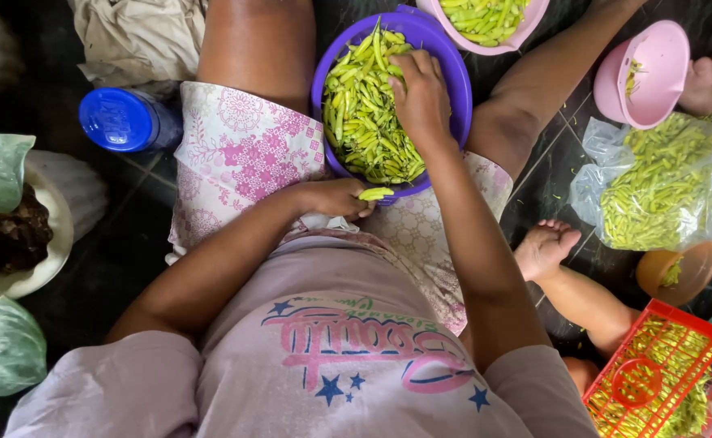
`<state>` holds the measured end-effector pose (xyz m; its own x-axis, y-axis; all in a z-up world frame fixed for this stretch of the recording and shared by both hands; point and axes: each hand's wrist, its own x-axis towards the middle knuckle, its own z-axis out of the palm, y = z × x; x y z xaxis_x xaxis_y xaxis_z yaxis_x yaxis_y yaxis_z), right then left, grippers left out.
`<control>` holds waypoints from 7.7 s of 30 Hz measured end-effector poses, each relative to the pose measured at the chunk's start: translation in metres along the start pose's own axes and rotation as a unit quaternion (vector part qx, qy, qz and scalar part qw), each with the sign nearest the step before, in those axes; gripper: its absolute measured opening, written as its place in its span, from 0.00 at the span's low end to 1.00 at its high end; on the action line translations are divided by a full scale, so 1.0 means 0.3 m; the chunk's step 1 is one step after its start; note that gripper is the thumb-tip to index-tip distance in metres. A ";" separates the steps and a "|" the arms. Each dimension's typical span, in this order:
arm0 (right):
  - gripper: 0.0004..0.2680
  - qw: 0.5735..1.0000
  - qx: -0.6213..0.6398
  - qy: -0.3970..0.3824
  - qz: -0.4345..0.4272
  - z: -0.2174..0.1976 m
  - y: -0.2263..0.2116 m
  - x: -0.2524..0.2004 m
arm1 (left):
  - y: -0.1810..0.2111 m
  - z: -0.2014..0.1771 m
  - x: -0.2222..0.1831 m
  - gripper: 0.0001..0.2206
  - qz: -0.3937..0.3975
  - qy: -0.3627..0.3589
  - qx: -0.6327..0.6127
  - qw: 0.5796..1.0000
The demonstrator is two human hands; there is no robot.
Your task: Manually removing the stems from green chilies and sorting them into a bowl.
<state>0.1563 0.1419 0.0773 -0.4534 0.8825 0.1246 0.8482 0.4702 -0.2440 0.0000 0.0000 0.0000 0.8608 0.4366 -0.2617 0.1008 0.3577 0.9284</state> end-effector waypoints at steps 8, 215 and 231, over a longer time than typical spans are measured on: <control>0.12 0.997 -0.035 -0.004 -0.066 -0.044 0.035 -0.046 | 0.032 -0.002 -0.009 0.08 0.007 0.030 -0.020 0.999; 0.09 0.994 -0.060 -0.014 -0.094 -0.025 0.099 -0.016 | 0.113 -0.007 -0.047 0.13 -0.006 0.049 0.020 0.999; 0.04 0.879 0.428 -0.027 0.208 -0.248 -0.144 -0.438 | -0.085 -0.016 0.045 0.11 0.146 0.024 -0.086 0.985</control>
<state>0.1996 0.0060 0.1430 -0.1850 0.9650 -0.1858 0.4365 -0.0887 -0.8953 0.0066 0.0008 -0.0286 0.8155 0.5788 -0.0067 -0.2371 0.3446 0.9083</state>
